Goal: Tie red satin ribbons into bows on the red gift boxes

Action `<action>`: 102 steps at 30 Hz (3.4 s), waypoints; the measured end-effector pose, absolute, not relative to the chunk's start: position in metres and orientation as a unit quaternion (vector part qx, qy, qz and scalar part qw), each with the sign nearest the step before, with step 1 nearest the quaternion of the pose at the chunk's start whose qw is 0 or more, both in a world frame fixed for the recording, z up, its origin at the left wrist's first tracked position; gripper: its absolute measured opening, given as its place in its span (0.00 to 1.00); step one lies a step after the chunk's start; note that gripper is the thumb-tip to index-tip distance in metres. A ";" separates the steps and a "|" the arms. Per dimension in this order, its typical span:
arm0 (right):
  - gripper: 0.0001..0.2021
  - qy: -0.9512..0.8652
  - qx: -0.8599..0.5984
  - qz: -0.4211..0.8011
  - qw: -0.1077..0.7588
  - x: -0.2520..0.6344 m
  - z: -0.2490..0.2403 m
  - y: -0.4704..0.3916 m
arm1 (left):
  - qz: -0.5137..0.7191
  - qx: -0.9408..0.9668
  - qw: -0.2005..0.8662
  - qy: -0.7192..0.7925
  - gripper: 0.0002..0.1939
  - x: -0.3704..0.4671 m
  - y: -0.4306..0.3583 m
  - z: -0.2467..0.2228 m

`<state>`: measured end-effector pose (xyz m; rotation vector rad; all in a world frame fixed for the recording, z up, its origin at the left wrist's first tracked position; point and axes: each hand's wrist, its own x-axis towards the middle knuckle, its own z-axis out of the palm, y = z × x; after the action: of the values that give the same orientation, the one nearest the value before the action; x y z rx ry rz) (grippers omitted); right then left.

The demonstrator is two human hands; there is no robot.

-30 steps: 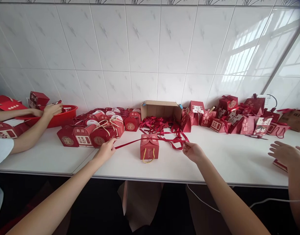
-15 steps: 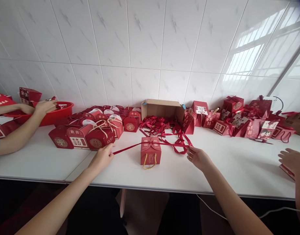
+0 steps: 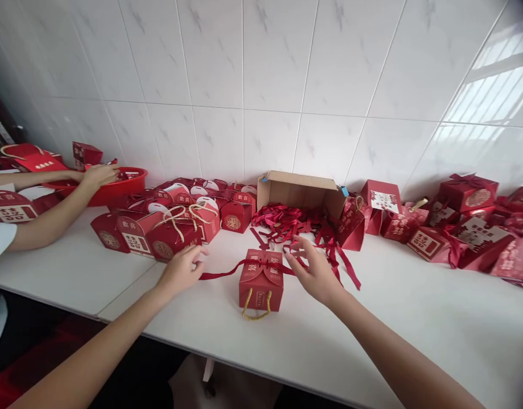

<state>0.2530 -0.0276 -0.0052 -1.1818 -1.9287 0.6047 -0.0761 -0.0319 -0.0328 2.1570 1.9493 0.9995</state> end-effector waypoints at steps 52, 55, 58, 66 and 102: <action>0.17 -0.666 -0.361 0.558 0.338 0.259 -0.029 -0.002 | 0.268 0.587 0.681 0.346 0.22 -0.013 0.010 -0.027; 0.17 -0.668 -0.337 0.575 0.331 0.261 -0.029 -0.001 | 0.247 0.585 0.687 0.354 0.22 -0.013 0.009 -0.027; 0.18 -0.661 -0.315 0.591 0.338 0.261 -0.037 0.000 | 0.232 0.586 0.689 0.359 0.20 -0.011 0.009 -0.028; 0.18 -0.664 -0.285 0.609 0.326 0.267 -0.038 0.000 | 0.236 0.605 0.670 0.361 0.20 -0.014 0.015 -0.030; 0.07 -0.670 -0.339 0.380 0.540 0.255 -0.016 -0.036 | 0.336 0.766 0.417 0.356 0.11 0.055 -0.015 0.021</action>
<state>0.2549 -0.0356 -0.0160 -0.8059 -1.5920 0.9028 0.0549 -0.0153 0.0211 1.9213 0.8937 0.8431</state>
